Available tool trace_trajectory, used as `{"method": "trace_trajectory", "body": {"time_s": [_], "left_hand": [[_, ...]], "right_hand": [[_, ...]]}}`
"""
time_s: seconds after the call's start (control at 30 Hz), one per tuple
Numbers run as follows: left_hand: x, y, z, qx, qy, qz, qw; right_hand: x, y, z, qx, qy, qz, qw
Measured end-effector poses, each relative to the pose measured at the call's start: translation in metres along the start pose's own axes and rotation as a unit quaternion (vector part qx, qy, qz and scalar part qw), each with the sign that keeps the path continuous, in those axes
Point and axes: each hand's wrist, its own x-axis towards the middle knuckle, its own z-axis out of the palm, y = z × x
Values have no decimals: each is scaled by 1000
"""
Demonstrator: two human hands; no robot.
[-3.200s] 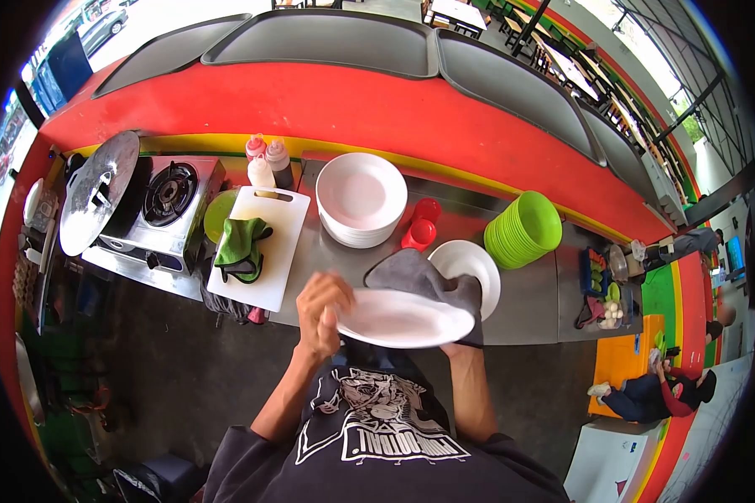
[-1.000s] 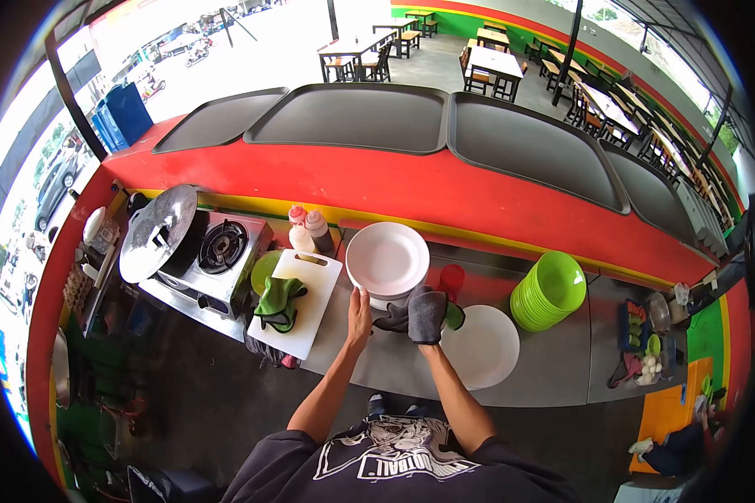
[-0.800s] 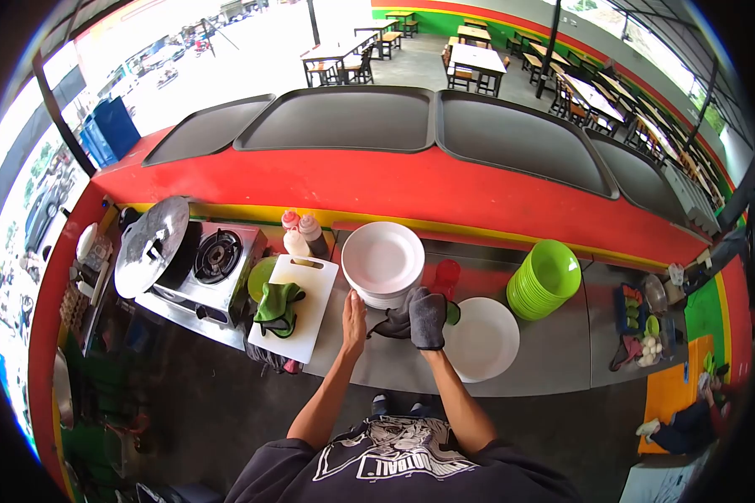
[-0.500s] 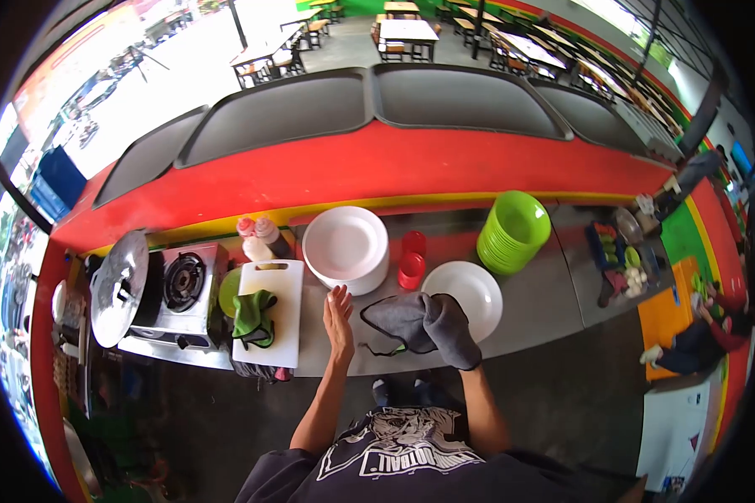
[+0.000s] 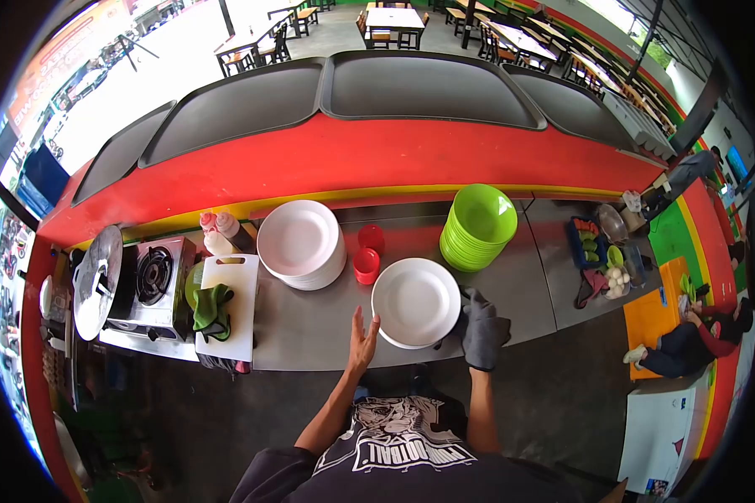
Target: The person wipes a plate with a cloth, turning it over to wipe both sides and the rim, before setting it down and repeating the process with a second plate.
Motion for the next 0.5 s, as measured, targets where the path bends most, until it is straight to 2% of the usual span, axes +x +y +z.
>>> {"method": "trace_trajectory", "body": {"time_s": [0.07,0.13,0.2,0.3,0.33,0.43,0.5], "left_hand": [[6,-11,18,36,31,0,999],[8,-18,32,76,48,18,996],[15,-32,35,55,15,21,998],[6,-21,44,46,17,35,998],[1,-13,47,47,26,42,998],[-9,-19,51,103,79,33,991],[-17,-17,54,98,85,65,989]], "right_hand": [[8,8,-3,-160,-11,69,985],[23,41,9,-402,-79,-49,911],[28,58,13,-575,-145,-176,786],[33,65,12,-629,-60,-364,684],[33,60,8,-659,-49,-406,632],[37,64,9,-689,-48,-440,574],[35,51,9,-706,-51,-443,550]]}}
